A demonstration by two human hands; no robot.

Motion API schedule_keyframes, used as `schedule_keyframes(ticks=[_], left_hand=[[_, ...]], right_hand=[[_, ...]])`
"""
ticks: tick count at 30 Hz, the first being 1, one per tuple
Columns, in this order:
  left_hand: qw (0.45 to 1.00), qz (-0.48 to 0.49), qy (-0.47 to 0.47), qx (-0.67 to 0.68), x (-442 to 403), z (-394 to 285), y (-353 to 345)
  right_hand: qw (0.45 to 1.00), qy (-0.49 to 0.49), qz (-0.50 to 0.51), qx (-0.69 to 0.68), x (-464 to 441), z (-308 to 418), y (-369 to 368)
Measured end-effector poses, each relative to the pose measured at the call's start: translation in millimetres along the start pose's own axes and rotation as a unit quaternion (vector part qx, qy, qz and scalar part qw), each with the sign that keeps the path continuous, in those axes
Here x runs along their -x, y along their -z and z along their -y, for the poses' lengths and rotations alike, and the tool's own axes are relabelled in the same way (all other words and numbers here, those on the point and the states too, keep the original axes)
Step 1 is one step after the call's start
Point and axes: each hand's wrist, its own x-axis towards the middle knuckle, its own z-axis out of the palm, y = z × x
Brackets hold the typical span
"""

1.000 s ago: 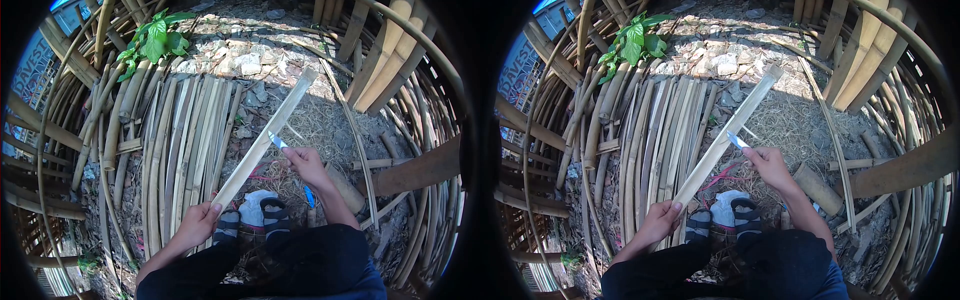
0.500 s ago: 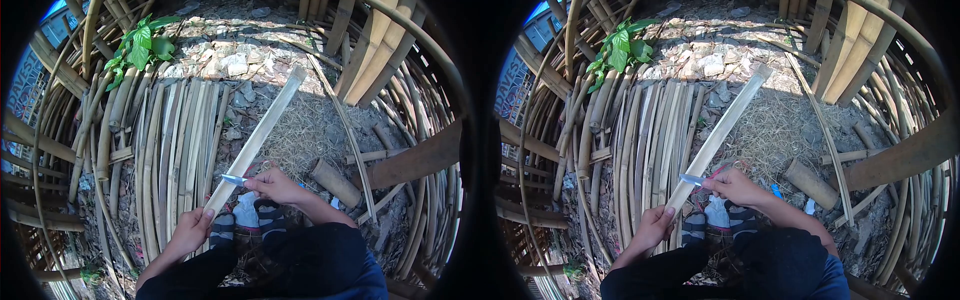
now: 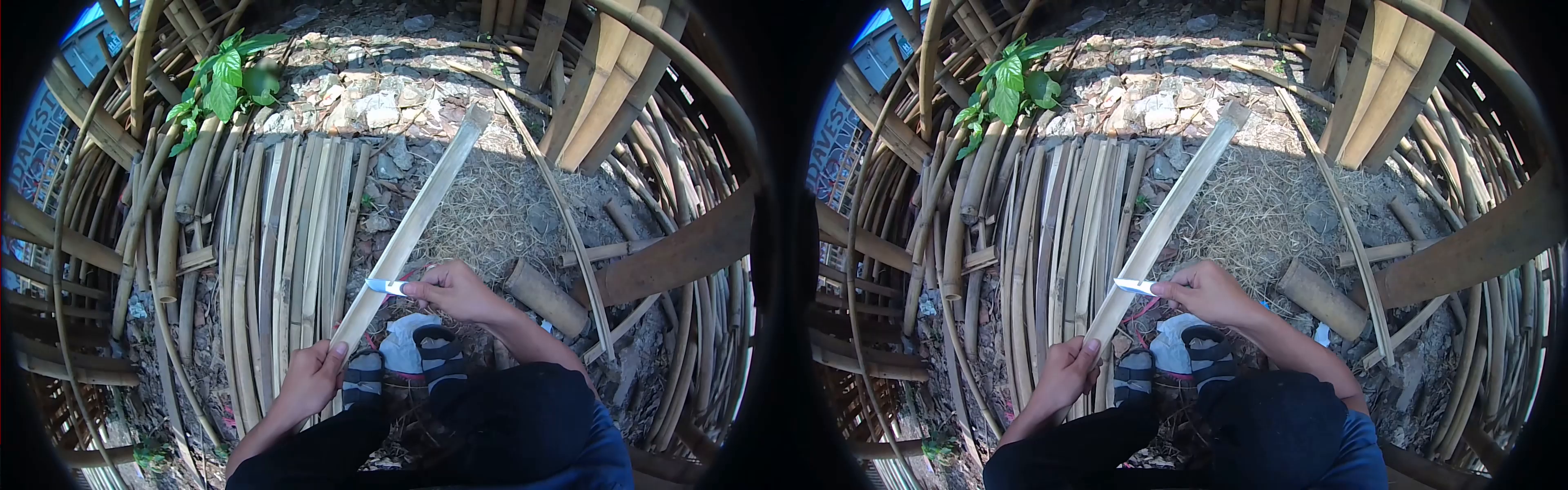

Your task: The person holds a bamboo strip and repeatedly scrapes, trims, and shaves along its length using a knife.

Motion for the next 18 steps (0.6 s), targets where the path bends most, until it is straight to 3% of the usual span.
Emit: schedule_keyframes(ticks=[7, 12, 18], left_hand=[[1.000, -0.002, -0.003, -0.004, -2.3, 3.1, 1.0], [1.000, 0.004, 0.013, -0.010, 0.4, 7.2, 4.0], [1.000, 0.003, 0.025, -0.003, -1.2, 5.6, 2.4]], right_hand=[[0.998, -0.055, -0.003, -0.006, -1.7, 1.0, 6.6], [0.992, -0.048, -0.103, -0.051, -15.2, -20.9, 41.4], [0.989, -0.092, -0.117, -0.007, -18.4, 4.9, 57.6]])
